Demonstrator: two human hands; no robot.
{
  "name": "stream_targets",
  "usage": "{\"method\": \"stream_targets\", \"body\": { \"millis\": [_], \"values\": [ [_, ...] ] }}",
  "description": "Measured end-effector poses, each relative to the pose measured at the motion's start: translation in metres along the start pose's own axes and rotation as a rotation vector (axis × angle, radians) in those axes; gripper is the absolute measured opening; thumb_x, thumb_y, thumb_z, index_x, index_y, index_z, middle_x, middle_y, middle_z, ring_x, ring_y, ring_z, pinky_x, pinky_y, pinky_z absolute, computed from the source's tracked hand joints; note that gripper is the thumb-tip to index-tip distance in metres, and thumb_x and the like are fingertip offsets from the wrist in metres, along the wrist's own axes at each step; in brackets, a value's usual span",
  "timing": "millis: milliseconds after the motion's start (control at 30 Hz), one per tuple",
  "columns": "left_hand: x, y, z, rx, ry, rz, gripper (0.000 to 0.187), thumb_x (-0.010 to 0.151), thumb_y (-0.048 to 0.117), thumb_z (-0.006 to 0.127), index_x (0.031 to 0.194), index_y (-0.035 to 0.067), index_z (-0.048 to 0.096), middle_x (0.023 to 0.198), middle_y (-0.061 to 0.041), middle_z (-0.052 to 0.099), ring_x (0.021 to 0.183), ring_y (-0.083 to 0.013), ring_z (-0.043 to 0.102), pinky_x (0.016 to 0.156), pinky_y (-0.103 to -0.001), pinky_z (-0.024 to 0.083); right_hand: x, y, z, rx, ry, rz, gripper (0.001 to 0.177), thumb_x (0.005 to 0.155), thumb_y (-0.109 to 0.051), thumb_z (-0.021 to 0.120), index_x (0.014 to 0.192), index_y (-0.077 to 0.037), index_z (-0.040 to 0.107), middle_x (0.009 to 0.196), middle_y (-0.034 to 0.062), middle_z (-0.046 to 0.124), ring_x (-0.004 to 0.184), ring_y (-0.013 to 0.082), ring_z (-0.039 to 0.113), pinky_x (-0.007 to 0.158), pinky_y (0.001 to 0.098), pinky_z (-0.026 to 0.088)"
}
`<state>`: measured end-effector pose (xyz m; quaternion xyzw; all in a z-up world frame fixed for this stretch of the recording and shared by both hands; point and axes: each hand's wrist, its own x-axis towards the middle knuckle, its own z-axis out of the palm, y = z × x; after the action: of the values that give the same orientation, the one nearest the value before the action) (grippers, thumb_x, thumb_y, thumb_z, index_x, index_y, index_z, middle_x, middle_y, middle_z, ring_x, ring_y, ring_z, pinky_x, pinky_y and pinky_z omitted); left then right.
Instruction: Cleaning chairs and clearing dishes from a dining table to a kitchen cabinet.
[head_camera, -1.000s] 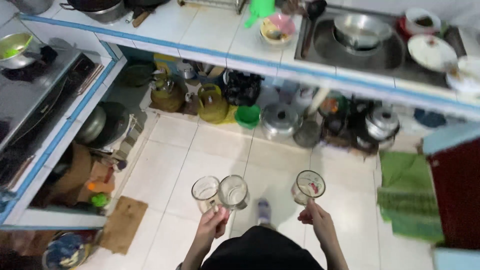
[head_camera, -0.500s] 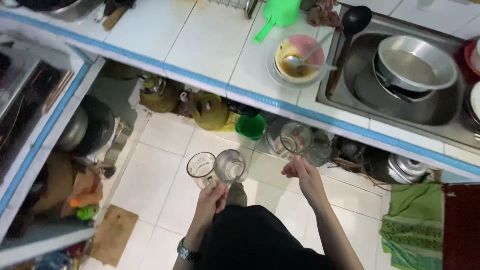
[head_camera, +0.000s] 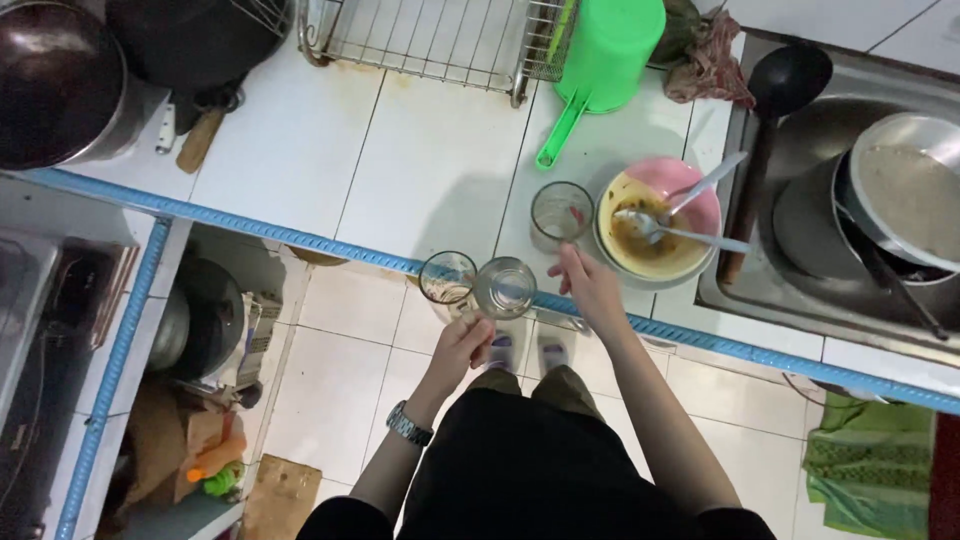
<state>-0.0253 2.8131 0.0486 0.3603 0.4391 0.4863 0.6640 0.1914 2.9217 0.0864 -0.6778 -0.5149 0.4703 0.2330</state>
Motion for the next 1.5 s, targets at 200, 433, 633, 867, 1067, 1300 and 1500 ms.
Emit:
{"method": "stream_targets", "body": {
  "millis": [200, 433, 633, 867, 1067, 1300, 1500],
  "values": [
    [0.030, -0.024, -0.022, -0.090, 0.009, -0.078, 0.020, 0.106, 0.017, 0.053, 0.092, 0.006, 0.059, 0.064, -0.005, 0.053, 0.036, -0.0103, 0.047, 0.039, -0.021, 0.032, 0.056, -0.013, 0.018, 0.007, -0.058, 0.047, 0.054, 0.108, -0.054, 0.047, 0.082, -0.012, 0.069, 0.069, 0.0080, 0.070, 0.069, 0.0214, 0.061, 0.068, 0.0348, 0.049],
    [0.052, -0.007, -0.013, -0.059, -0.059, -0.073, 0.021, 0.107, 0.020, 0.053, 0.094, 0.005, 0.060, 0.071, -0.004, 0.049, 0.039, -0.0122, 0.052, 0.043, -0.021, 0.031, 0.087, -0.015, 0.022, -0.006, -0.114, 0.046, 0.053, 0.108, -0.056, 0.045, 0.082, -0.013, 0.064, 0.085, 0.0119, 0.075, 0.077, 0.0246, 0.066, 0.070, 0.0380, 0.051],
    [0.068, -0.022, -0.008, -0.079, -0.094, -0.098, 0.022, 0.106, 0.018, 0.055, 0.089, 0.005, 0.059, 0.054, -0.003, 0.051, 0.036, -0.0112, 0.049, 0.043, -0.020, 0.028, 0.120, -0.012, 0.014, -0.088, -0.241, 0.028, 0.047, 0.112, -0.047, 0.044, 0.089, -0.012, 0.065, 0.087, 0.0110, 0.071, 0.080, 0.0214, 0.065, 0.072, 0.0348, 0.052],
    [0.089, -0.001, 0.004, 0.012, -0.174, -0.127, 0.025, 0.106, 0.019, 0.053, 0.086, 0.006, 0.058, 0.055, -0.003, 0.050, 0.038, -0.0113, 0.048, 0.042, -0.021, 0.030, 0.171, 0.005, 0.010, -0.092, -0.409, -0.101, 0.043, 0.111, -0.039, 0.043, 0.104, -0.002, 0.064, 0.103, 0.0199, 0.068, 0.091, 0.0304, 0.069, 0.078, 0.0414, 0.056],
    [0.109, 0.006, 0.010, 0.122, -0.245, -0.111, 0.030, 0.106, 0.022, 0.055, 0.080, 0.009, 0.059, 0.052, -0.005, 0.057, 0.041, -0.0120, 0.048, 0.046, -0.022, 0.035, 0.186, -0.005, 0.003, -0.140, -0.410, -0.116, 0.040, 0.110, -0.037, 0.049, 0.109, 0.000, 0.065, 0.103, 0.0201, 0.067, 0.093, 0.0307, 0.070, 0.079, 0.0412, 0.057],
    [0.128, -0.007, 0.006, 0.235, -0.232, -0.098, 0.030, 0.107, 0.027, 0.058, 0.087, 0.006, 0.066, 0.055, -0.008, 0.067, 0.051, -0.0113, 0.054, 0.055, -0.024, 0.039, 0.155, -0.037, -0.030, -0.147, -0.207, -0.219, 0.045, 0.102, -0.037, 0.062, 0.125, 0.003, 0.063, 0.132, 0.0315, 0.061, 0.118, 0.0457, 0.063, 0.101, 0.0537, 0.050],
    [0.133, -0.014, 0.000, 0.220, -0.222, -0.101, 0.025, 0.106, 0.025, 0.058, 0.093, 0.006, 0.067, 0.063, -0.011, 0.071, 0.058, -0.0151, 0.062, 0.061, -0.026, 0.046, 0.104, -0.060, -0.071, 0.006, -0.032, -0.302, 0.028, 0.103, -0.024, 0.064, 0.121, -0.003, 0.065, 0.131, 0.0236, 0.060, 0.119, 0.0404, 0.061, 0.104, 0.0476, 0.049]
  ]
}}
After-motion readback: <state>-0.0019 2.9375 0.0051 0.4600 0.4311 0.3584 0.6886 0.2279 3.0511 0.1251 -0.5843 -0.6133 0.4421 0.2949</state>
